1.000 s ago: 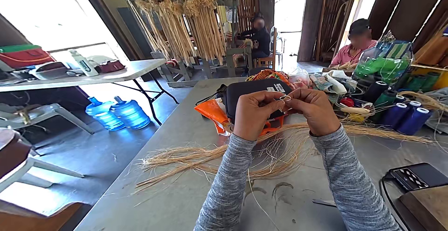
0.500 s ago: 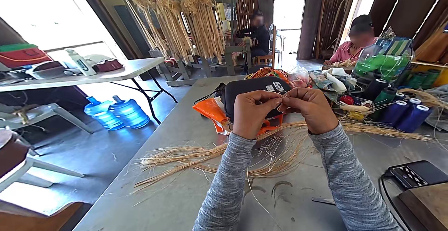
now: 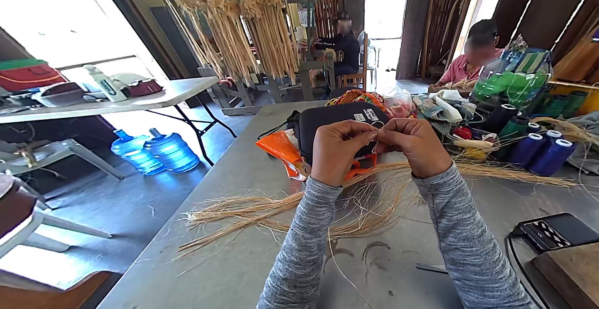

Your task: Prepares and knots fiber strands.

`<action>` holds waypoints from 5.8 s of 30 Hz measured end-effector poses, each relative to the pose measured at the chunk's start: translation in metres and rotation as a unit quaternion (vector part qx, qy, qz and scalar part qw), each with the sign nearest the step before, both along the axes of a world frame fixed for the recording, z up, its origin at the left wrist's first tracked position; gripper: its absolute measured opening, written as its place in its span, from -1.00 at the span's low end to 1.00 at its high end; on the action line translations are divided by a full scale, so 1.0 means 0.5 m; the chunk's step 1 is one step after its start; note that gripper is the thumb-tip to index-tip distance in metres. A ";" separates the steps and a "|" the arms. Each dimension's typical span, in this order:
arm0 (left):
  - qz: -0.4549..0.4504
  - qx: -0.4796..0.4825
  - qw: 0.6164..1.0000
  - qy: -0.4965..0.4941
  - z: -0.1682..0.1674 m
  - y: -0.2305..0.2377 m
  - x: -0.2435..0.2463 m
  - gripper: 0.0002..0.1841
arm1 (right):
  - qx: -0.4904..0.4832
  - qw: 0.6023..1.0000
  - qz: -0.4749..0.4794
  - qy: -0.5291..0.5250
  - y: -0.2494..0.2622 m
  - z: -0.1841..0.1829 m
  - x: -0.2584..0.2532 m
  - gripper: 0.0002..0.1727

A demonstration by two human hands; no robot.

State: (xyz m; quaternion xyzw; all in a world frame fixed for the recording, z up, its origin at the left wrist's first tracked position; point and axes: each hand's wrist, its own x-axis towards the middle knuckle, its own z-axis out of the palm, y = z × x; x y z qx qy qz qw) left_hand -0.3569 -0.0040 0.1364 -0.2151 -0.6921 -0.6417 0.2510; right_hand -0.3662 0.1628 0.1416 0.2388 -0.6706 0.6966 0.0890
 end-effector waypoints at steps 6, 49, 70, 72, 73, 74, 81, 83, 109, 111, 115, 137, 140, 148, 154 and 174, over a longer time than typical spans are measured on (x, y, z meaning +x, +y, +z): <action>-0.004 0.011 1.000 -0.021 -0.002 0.000 -0.005 -0.93 | 0.004 1.000 0.024 -0.014 0.000 0.003 0.002 -0.81; -0.132 0.182 0.960 -0.166 0.002 -0.007 -0.002 -0.77 | -0.015 0.985 0.155 -0.078 0.012 -0.021 -0.053 -0.82; -0.201 0.094 0.956 -0.193 0.009 -0.053 -0.001 -0.74 | 0.185 0.951 -0.092 0.229 0.082 0.009 -0.033 -0.94; -0.184 0.104 0.960 -0.184 0.009 -0.051 -0.002 -0.74 | 0.231 0.927 -0.150 0.255 0.078 0.009 -0.028 -0.95; -0.170 0.110 0.962 -0.181 0.009 -0.050 -0.002 -0.75 | 0.235 0.922 -0.159 0.264 0.078 0.010 -0.025 -0.95; -0.152 0.115 0.965 -0.181 0.009 -0.048 -0.003 -0.76 | 0.230 0.920 -0.159 0.274 0.078 0.011 -0.024 -0.94; -0.052 0.071 0.980 -0.177 0.012 -0.037 -0.005 -0.86 | 0.081 0.935 -0.120 0.324 0.058 0.002 -0.039 -0.96; -0.100 0.069 0.979 -0.165 0.009 -0.037 -0.002 -0.81 | 0.008 0.958 -0.080 0.274 0.040 -0.004 -0.044 -0.96; 0.048 0.013 0.996 -0.077 -0.004 0.018 0.000 -0.94 | 0.024 0.983 -0.086 0.160 -0.023 -0.027 -0.036 -0.96; 0.049 0.004 0.996 -0.069 -0.004 0.018 0.001 -0.95 | 0.003 0.991 -0.066 0.113 -0.023 -0.025 -0.035 -0.95; 0.059 -0.003 0.997 -0.048 -0.009 0.019 -0.004 -0.95 | -0.065 0.998 -0.013 0.019 -0.028 -0.026 -0.036 -0.90; 0.193 -0.194 0.955 0.112 -0.036 0.043 -0.001 -0.92 | 0.038 0.998 0.054 0.013 0.020 -0.023 -0.061 -0.84; 0.195 -0.181 0.959 0.101 -0.038 0.046 -0.003 -0.93 | 0.059 0.998 0.025 -0.004 0.018 -0.018 -0.057 -0.85; 0.141 -0.149 0.975 0.080 -0.039 0.039 -0.010 -0.69 | 0.126 0.992 -0.016 0.019 0.017 -0.014 -0.052 -0.85; 0.102 -0.088 0.991 0.017 -0.035 0.034 -0.025 -0.91 | 0.144 0.988 -0.043 0.035 0.020 -0.014 -0.054 -0.93; -0.119 0.165 0.967 -0.154 -0.024 0.020 -0.024 -0.83 | 0.131 0.963 -0.155 0.178 -0.006 -0.028 -0.053 -0.91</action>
